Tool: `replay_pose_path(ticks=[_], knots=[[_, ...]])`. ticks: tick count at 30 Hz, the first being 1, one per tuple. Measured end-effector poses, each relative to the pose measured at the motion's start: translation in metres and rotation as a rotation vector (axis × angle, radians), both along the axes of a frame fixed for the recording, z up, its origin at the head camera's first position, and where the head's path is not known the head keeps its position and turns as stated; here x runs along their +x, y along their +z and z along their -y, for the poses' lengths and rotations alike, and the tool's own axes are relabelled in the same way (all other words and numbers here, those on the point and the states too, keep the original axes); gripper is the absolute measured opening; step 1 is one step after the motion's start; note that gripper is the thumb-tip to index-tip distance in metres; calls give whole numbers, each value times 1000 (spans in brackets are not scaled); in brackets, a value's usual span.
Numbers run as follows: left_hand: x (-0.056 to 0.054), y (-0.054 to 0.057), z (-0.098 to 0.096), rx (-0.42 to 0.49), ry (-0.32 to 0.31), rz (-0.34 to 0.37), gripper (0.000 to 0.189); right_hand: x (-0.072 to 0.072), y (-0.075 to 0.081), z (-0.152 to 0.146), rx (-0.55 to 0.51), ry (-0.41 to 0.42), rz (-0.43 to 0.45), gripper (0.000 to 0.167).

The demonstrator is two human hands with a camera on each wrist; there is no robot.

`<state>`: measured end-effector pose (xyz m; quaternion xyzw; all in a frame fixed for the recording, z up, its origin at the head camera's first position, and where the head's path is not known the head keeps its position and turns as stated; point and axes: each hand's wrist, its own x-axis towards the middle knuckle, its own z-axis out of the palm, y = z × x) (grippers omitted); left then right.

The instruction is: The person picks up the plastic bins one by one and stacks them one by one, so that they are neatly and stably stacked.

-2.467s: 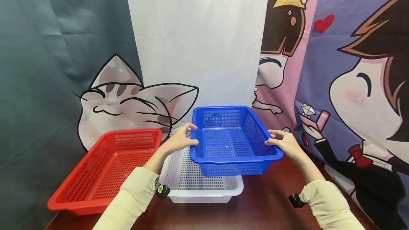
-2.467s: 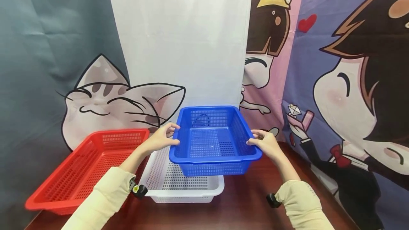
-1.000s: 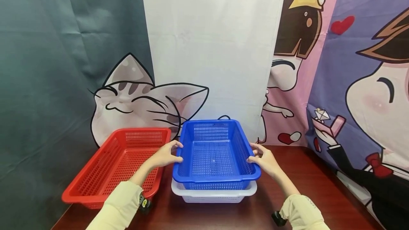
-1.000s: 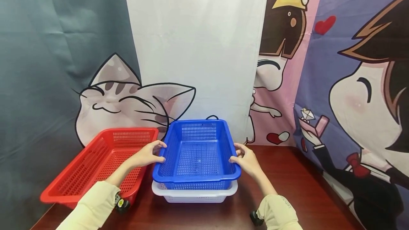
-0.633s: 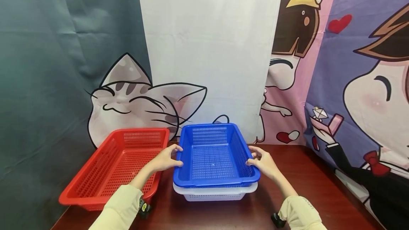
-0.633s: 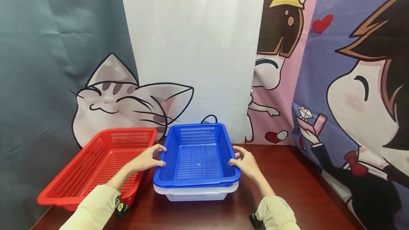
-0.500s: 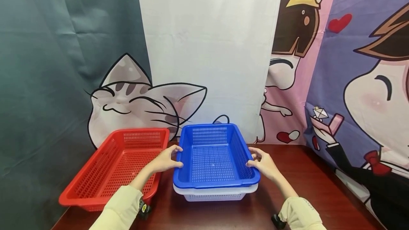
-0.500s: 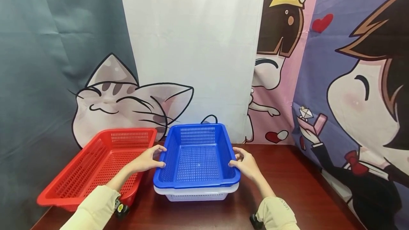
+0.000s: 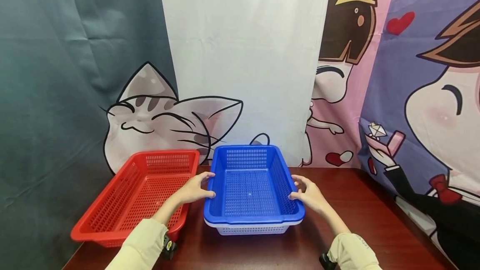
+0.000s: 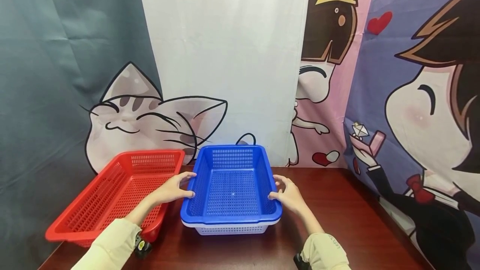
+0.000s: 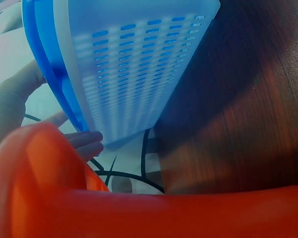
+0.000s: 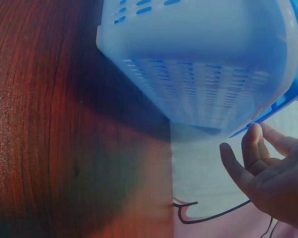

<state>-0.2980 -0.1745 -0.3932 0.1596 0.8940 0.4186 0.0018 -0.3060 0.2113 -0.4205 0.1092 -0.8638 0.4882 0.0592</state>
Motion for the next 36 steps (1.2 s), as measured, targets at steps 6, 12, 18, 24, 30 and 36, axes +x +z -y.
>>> replay_pose_path(ticks=[6, 12, 18, 24, 30, 36], knots=[[2, -5, 2, -3, 5, 10, 65, 2, -3, 0, -12, 34, 3, 64], [4, -5, 1, -5, 23, 2, 68, 3, -4, 0, -38, 57, 30, 65], [-1, 1, -4, -2, 17, 7, 71, 0, 3, -6, -18, 72, 29, 68], [-11, 10, -11, -11, -14, -49, 71, -3, 13, -17, 21, 75, -4, 69], [-8, 1, -18, -22, -33, -43, 72, 3, 7, -23, 40, 75, 46, 70], [-4, -3, -27, 12, -27, -35, 71, 6, 2, -27, 53, 61, 34, 69]])
